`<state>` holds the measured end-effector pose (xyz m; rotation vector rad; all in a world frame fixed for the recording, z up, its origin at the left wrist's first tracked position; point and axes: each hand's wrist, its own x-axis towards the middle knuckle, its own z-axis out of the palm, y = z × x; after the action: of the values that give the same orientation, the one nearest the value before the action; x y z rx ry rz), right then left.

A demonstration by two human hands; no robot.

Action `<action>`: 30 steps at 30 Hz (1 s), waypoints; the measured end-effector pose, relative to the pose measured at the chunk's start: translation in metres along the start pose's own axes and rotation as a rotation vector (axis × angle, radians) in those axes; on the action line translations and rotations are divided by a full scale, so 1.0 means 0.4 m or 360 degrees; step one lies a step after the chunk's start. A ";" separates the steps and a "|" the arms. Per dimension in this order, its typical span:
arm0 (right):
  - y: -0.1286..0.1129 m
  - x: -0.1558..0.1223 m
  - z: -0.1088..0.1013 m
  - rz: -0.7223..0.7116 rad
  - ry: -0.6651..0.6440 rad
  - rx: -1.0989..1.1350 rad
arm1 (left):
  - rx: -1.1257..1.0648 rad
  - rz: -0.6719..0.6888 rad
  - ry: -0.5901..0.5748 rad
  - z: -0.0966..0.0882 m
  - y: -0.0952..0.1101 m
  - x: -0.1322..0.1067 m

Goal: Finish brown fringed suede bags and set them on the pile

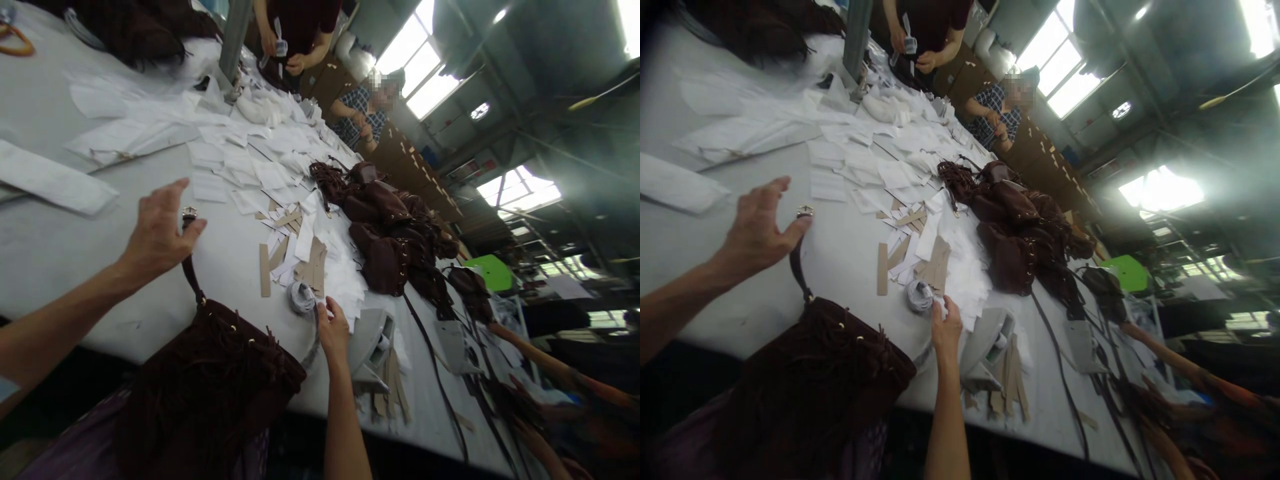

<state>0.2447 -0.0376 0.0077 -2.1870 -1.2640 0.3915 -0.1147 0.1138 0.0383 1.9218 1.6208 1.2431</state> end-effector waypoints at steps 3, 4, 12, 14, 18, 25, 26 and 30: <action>-0.030 0.067 0.030 -0.0184 -0.0195 -0.0087 | -0.0352 0.0266 -0.0554 0.076 0.108 0.013; -0.041 0.081 0.039 -0.0249 -0.0271 -0.0109 | -0.0498 0.0302 -0.0795 0.114 0.142 0.014; -0.153 0.038 0.004 -0.0509 -0.0305 -0.0181 | -0.0709 0.0032 -0.1692 0.369 0.262 -0.061; -0.177 0.029 -0.033 -0.0445 -0.0427 -0.0087 | -0.0809 -0.0005 -0.1645 0.368 0.276 -0.090; -0.222 0.034 -0.090 -0.0503 -0.0729 -0.0125 | -0.1089 -0.0032 -0.1390 0.332 0.310 -0.112; -0.309 0.019 -0.126 -0.0668 -0.0646 -0.0405 | -0.1842 -0.0504 -0.1156 0.263 0.382 -0.076; -0.315 0.010 -0.127 -0.0663 -0.0606 -0.0391 | -0.1932 -0.0609 -0.1107 0.254 0.393 -0.075; -0.315 -0.048 -0.111 -0.0516 -0.0425 -0.0167 | -0.2148 -0.0980 -0.0854 0.246 0.424 -0.095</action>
<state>0.1708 -0.0203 0.1190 -2.0112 -1.7894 0.5049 0.0691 0.0558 0.0905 0.6942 0.6098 0.9579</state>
